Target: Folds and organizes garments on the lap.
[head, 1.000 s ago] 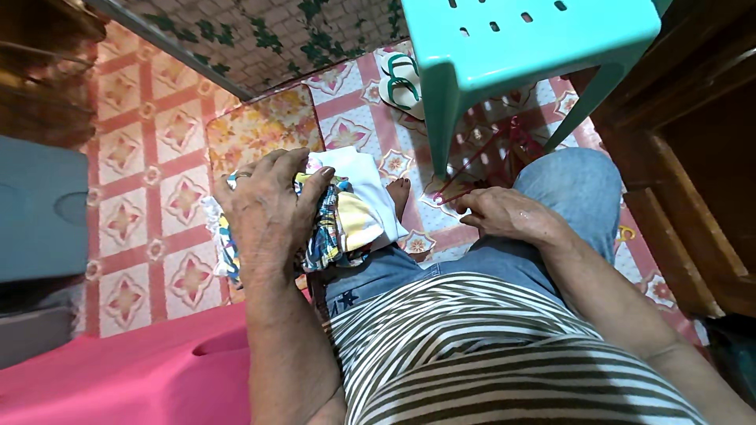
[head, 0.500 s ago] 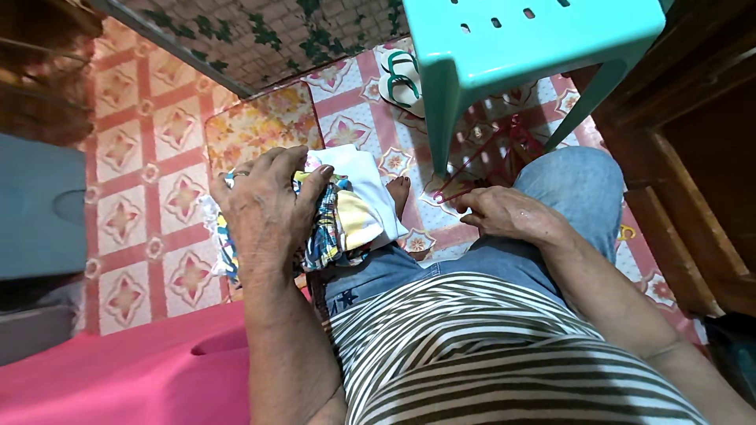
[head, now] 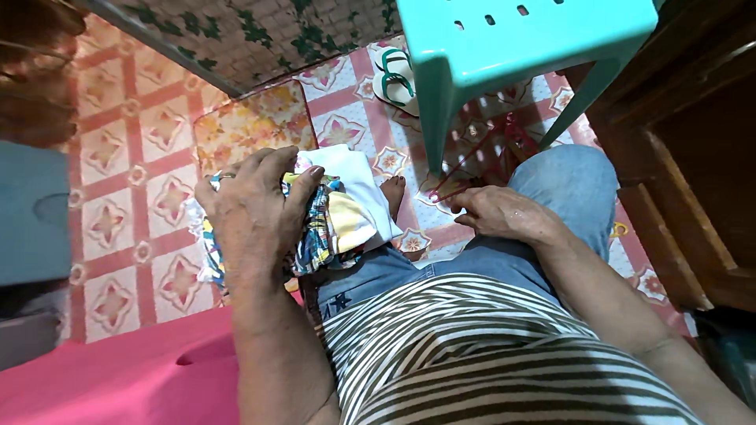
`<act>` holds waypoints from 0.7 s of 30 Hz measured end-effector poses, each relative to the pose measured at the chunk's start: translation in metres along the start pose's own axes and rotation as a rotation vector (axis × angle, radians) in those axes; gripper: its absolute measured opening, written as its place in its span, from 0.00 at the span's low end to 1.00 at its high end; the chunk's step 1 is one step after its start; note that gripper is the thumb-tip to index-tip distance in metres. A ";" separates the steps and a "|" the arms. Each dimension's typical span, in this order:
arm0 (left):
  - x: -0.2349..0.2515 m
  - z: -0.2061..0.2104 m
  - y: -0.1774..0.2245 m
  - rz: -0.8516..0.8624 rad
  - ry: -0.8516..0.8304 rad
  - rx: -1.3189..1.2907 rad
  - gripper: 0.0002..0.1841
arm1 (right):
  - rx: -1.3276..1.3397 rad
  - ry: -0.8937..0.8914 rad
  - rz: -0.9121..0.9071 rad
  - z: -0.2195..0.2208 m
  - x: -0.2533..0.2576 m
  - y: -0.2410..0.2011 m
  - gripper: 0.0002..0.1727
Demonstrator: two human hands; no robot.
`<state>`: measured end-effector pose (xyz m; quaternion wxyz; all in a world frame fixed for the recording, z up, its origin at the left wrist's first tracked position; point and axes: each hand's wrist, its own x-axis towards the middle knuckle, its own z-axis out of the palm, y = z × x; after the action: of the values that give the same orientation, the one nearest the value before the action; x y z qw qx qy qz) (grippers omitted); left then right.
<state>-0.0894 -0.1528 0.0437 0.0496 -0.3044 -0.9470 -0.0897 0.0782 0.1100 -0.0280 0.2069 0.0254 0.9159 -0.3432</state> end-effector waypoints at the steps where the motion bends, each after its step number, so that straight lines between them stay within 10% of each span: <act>1: 0.000 0.000 0.000 0.001 0.006 -0.001 0.34 | -0.002 0.000 -0.004 0.000 0.000 0.000 0.14; 21: 0.001 -0.002 0.002 -0.013 -0.038 -0.038 0.35 | -0.010 0.045 -0.050 0.003 -0.002 0.003 0.11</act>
<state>-0.0888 -0.1515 0.0459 0.0254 -0.3009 -0.9478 -0.1024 0.0816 0.1098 -0.0313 0.1777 0.0091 0.9223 -0.3430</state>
